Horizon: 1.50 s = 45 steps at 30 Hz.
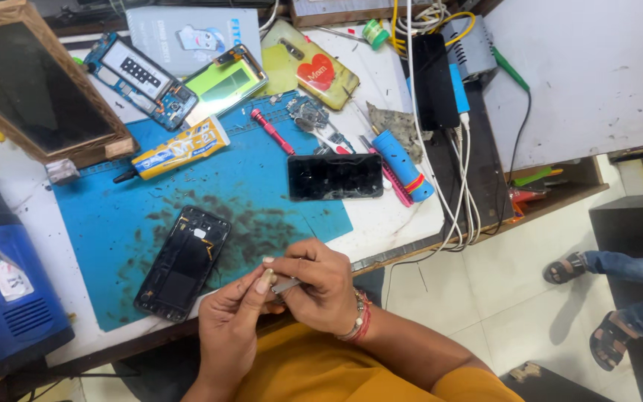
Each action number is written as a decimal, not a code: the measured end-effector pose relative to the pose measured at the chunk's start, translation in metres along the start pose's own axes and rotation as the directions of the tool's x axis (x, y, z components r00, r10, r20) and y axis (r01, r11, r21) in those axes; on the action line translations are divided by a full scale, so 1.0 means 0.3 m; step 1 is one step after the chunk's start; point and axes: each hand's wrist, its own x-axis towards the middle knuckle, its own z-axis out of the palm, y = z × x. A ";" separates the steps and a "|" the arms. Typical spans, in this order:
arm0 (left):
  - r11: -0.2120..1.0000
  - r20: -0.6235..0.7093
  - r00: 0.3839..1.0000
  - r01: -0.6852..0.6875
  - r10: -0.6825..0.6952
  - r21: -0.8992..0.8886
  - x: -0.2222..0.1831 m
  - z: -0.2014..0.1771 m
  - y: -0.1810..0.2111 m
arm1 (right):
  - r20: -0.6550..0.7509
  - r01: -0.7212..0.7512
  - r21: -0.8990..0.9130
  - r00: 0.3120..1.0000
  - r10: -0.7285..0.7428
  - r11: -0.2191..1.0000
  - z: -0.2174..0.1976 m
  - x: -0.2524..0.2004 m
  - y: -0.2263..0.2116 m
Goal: The person uses tweezers to carefully remove small components and adhesive residue from the internal frame of a disassembled smartphone. They manipulate the device on a workbench, picking at specific areas to clean or extract parts.
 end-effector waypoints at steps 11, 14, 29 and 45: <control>0.996 -0.014 1.000 0.007 -0.006 0.093 0.003 0.001 0.040 | 0.002 -0.108 0.081 0.994 0.108 0.991 0.019 0.012 0.017; 0.987 0.013 0.996 -0.084 0.083 0.134 -0.007 -0.011 0.057 | -0.005 -0.207 0.136 0.978 0.210 0.969 0.018 0.028 0.034; 0.997 0.005 0.997 -0.080 0.080 0.020 0.019 0.028 0.053 | 0.072 -0.002 0.137 0.997 -0.008 0.991 0.045 -0.002 -0.003; 0.965 -0.051 0.976 -0.199 0.211 0.172 0.012 0.048 0.082 | -0.023 -0.195 0.473 0.972 0.233 0.859 0.073 -0.072 0.026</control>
